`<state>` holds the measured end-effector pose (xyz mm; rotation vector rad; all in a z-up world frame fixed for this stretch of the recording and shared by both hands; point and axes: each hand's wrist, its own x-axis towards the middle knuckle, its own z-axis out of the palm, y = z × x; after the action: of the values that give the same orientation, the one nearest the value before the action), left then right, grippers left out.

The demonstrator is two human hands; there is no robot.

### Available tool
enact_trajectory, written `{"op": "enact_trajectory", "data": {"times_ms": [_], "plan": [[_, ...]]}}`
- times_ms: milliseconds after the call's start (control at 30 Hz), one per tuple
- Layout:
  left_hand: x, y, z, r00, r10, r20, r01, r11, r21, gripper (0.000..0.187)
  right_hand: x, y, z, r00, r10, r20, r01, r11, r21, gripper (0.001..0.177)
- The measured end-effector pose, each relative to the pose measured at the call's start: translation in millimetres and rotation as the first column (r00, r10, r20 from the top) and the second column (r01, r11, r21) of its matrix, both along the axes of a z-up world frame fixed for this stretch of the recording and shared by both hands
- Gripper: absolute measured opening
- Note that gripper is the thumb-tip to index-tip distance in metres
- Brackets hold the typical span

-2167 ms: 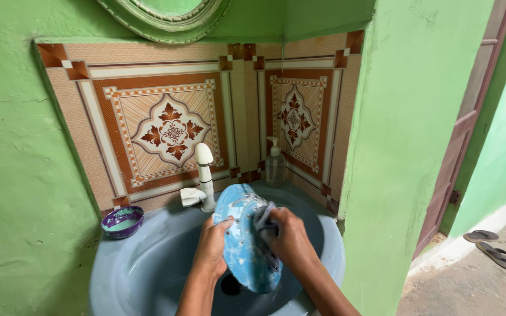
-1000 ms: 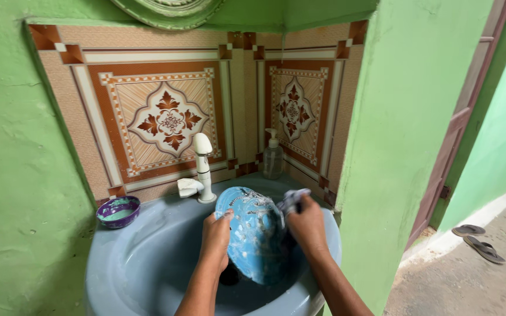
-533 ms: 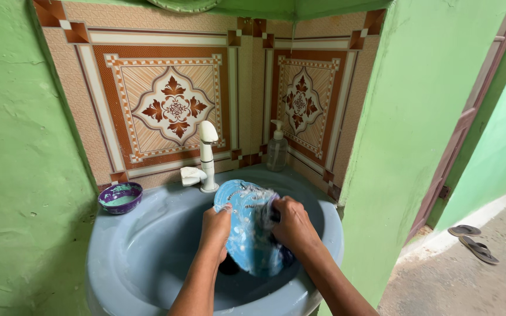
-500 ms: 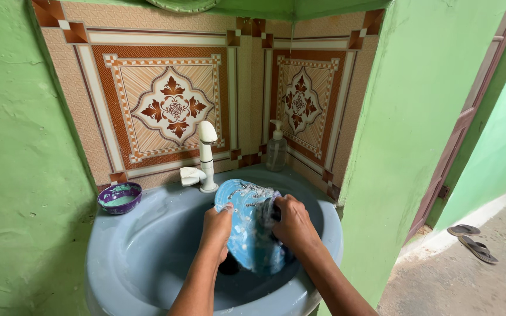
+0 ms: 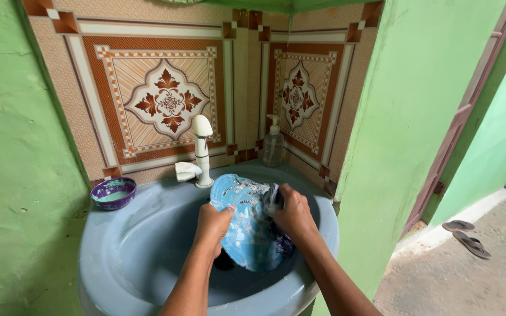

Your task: The person scrubs a blue plastic washing machine agitator with a purple cloth under running water in a sink. They repeatedly rub the surface and rinse the item, keeping it in the sink throughout the clip.

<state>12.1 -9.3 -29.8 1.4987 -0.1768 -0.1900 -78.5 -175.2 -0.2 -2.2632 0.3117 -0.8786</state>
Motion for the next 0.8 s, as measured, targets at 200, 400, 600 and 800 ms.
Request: {"op": "enact_trajectory", "data": {"times_ms": [200,400,600,800], "plan": [[8,-1,-8,1.0,0.02,0.014,-0.02,1.0,0.005,0.027,9,-6,-14,0.989,0.114,0.094,-0.092,0.974,-0.206,0.035],[22,-4,-20,0.999,-0.009,0.049,0.012,0.998,-0.059,0.028,13,-9,-26,0.984,0.177,0.035,-0.164,0.956,-0.241,0.037],[32,1,-28,0.996,-0.038,0.084,0.043,0.998,-0.055,0.024,13,-11,-24,0.993,0.114,0.032,-0.099,0.95,-0.297,0.04],[25,5,-16,0.996,-0.081,0.038,0.083,0.994,-0.068,0.033,13,-10,-28,0.983,0.103,0.153,-0.075,0.981,-0.18,0.034]]}}
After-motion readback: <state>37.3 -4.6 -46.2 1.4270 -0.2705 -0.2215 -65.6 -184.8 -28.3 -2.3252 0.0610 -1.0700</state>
